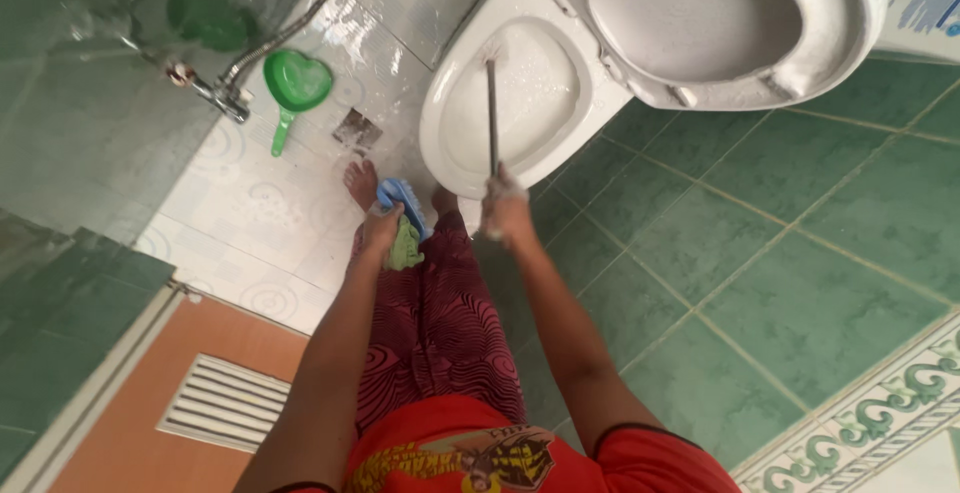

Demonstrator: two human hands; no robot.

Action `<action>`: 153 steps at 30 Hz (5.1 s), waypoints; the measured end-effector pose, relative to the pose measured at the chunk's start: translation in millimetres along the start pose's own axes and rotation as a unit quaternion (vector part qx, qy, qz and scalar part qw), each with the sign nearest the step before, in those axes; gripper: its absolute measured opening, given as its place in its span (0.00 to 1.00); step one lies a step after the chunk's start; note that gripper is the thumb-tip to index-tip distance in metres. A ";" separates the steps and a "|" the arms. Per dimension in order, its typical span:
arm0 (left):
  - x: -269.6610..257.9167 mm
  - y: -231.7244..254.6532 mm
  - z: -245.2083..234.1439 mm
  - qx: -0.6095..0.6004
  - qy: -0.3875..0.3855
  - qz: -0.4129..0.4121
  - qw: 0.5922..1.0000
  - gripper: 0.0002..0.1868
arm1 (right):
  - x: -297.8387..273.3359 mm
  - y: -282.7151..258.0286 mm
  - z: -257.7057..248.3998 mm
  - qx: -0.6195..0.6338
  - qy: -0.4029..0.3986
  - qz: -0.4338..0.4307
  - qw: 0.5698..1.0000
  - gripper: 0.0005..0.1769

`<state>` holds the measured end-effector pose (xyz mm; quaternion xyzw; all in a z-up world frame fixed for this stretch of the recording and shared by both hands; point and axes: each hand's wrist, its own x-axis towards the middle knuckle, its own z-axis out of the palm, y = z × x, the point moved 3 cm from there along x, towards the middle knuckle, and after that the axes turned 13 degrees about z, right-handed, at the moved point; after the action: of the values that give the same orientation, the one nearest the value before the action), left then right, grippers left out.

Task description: The person cleans a toilet by applying soap from a green bowl, scrubbing the seat and interior with a brush and a cloth, and rinsing the surfaces with water from a handheld sprayer.

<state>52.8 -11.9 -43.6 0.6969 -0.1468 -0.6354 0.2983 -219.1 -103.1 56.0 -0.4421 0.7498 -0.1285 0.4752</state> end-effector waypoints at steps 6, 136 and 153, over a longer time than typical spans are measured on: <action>16.7 10.8 -15.9 0.152 -0.033 0.048 0.987 0.24 | -96.5 23.9 18.0 -0.171 -0.079 -0.096 0.977 0.17; 18.3 38.0 -21.8 -0.013 0.014 0.044 0.999 0.18 | 147.7 14.7 -141.2 0.534 -0.131 0.312 0.775 0.11; 22.1 51.6 -41.7 0.125 0.026 0.056 0.990 0.25 | 153.3 7.7 -15.3 0.395 -0.168 0.267 0.863 0.08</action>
<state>105.7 -55.4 -29.5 0.7361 -0.2555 -0.5759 0.2475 -260.1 -222.5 -32.7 -0.0151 0.6343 -0.2063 0.7449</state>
